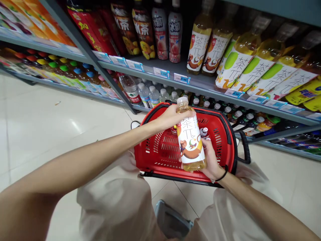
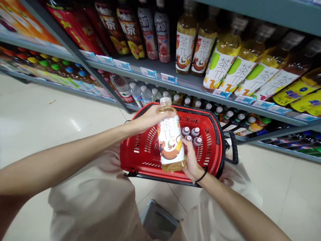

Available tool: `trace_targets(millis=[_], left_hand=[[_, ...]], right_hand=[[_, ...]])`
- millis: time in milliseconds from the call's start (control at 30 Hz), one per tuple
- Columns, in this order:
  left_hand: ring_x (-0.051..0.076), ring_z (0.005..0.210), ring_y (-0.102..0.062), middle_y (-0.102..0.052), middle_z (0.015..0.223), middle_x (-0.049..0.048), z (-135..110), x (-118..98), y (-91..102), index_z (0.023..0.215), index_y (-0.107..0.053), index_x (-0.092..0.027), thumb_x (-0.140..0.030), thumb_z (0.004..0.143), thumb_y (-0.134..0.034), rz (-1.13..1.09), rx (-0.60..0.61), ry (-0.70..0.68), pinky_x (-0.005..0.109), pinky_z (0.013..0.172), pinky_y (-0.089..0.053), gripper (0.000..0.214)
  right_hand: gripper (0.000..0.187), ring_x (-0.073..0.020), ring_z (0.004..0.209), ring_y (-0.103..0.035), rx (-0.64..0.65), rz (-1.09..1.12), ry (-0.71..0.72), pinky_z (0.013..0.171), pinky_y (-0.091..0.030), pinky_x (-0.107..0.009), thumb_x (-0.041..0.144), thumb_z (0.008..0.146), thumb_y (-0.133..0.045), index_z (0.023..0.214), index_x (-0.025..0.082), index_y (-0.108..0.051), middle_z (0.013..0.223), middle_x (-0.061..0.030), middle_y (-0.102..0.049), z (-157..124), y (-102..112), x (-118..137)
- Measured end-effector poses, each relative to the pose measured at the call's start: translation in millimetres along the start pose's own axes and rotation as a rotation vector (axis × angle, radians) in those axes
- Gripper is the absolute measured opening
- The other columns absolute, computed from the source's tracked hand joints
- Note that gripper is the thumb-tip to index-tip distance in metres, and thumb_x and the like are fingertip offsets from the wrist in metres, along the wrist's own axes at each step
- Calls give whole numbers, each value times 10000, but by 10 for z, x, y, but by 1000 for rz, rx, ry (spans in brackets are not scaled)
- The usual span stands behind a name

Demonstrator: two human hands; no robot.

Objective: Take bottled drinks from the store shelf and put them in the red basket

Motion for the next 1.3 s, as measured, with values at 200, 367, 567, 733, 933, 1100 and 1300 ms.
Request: trace_targets(millis=[200, 367, 567, 733, 933, 1100, 1300], left_hand=[[192, 866, -690, -744, 982, 88, 114, -16, 159, 951, -710, -127, -496, 775, -835, -294, -53, -10, 317, 847, -535, 427], [252, 990, -694, -750, 1082, 121, 179, -57, 206, 1020, -710, -143, -548, 833, -744, -427, -24, 13, 392, 983, -518, 448], [220, 932, -689, -749, 1008, 71, 190, -22, 255, 951, -677, -165, -463, 865, -715, -526, -21, 35, 373, 985, -516, 312], [249, 991, -708, -759, 1047, 95, 115, -111, 287, 932, -681, -171, -470, 844, -673, -483, -33, 70, 383, 975, -541, 312], [252, 1032, -717, -767, 1091, 101, 59, -131, 256, 961, -690, -164, -452, 824, -664, -503, -59, 95, 387, 992, -549, 320], [247, 1105, -715, -768, 1141, 99, 14, -160, 194, 994, -712, -150, -386, 812, -617, -545, 4, 61, 381, 1047, -540, 312], [279, 1186, -700, -753, 1209, 113, -38, -260, 169, 995, -699, -148, -357, 769, -610, -605, 13, 38, 428, 1052, -545, 321]], right_hand=[[602, -303, 927, -749, 37, -79, 150, 802, -649, -460, 638, 879, -693, 1243, 159, -718, 1121, -126, -770, -160, -29, 209], [560, -279, 1129, -702, -39, -109, 281, 895, -648, -481, 557, 850, -803, 1301, 247, -679, 1375, -70, -687, -113, 27, 243], [684, -276, 1179, -679, -190, -481, 532, 1055, -561, -438, 385, 724, -933, 1312, 211, -632, 1334, -102, -688, -88, 124, 231], [773, -285, 1196, -646, -198, -898, 792, 1029, -560, -449, 388, 765, -896, 1412, 197, -520, 1343, -143, -627, -117, 168, 307], [829, -282, 1202, -627, -276, -1408, 1166, 1031, -555, -445, 397, 760, -914, 1450, 204, -497, 1336, -136, -606, -245, 251, 421], [802, -279, 1190, -619, -252, -1500, 1298, 1012, -565, -440, 352, 799, -896, 1466, 204, -477, 1293, -134, -605, -310, 234, 445], [787, -306, 1184, -625, -245, -1588, 1414, 985, -581, -495, 320, 822, -883, 1479, 220, -462, 1269, -155, -587, -396, 156, 493]])
Point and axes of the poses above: each hand's wrist, its own z-axis towards the middle knuckle, its own y-axis out of the back of the hand, x = y × z, the point moved 1 cm from there along z, towards the middle knuckle
